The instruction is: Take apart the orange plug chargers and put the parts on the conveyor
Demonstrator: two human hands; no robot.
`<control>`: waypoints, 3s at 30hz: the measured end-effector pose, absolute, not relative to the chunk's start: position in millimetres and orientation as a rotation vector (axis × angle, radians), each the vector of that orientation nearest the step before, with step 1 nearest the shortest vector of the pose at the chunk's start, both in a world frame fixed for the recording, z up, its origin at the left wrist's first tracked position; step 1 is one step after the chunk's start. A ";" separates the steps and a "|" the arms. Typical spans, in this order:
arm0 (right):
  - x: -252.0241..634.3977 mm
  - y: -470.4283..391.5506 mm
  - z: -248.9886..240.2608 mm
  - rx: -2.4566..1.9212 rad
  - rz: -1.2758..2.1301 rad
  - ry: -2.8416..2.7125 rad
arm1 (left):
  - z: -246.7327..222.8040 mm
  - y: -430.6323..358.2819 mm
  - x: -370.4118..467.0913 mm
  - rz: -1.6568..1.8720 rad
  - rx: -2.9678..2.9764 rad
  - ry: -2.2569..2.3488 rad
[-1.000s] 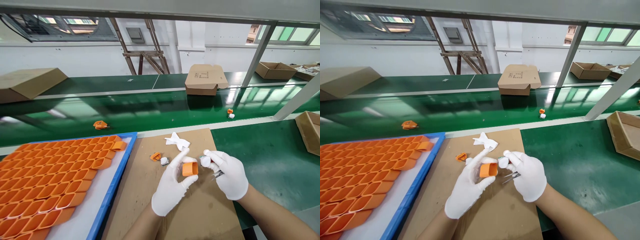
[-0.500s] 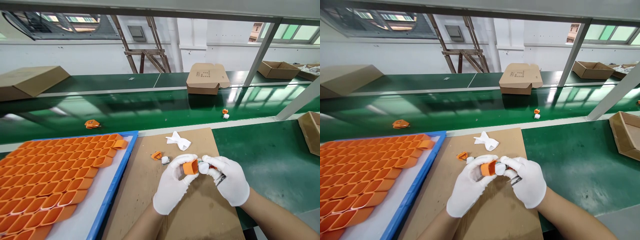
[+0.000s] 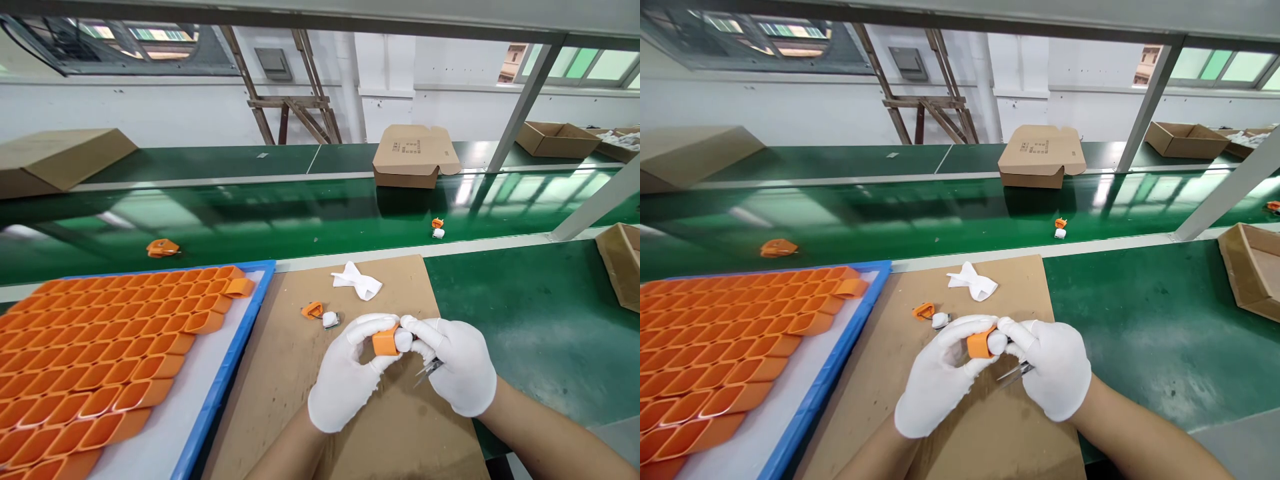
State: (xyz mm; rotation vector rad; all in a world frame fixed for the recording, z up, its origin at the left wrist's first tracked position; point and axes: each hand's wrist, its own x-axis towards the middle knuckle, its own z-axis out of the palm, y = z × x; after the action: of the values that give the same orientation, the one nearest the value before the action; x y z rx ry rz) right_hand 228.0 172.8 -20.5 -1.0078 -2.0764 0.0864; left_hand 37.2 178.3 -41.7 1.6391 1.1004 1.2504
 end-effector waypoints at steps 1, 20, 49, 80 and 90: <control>228.0 172.4 -19.1 -1.026 0.075 -2.083 | -42.1 178.2 37.1 1.245 1.642 1.103; 218.4 161.3 -17.2 -1.371 0.444 -1.981 | -45.4 182.1 45.6 1.154 1.362 1.239; 226.8 177.5 4.9 -1.213 1.831 -1.345 | -34.0 180.3 39.4 1.244 1.736 0.686; 222.8 165.5 7.2 -1.852 0.633 -2.387 | -58.7 176.7 47.2 1.106 2.192 1.207; 236.6 188.0 15.6 -1.231 1.925 -1.418 | -47.7 176.5 41.3 1.288 1.765 0.775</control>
State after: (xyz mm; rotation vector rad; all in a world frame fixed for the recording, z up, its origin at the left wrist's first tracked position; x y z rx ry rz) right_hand 236.6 188.0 15.6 -1.2310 -1.4178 1.9247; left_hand 41.3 176.5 -47.7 1.7651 0.7750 1.2883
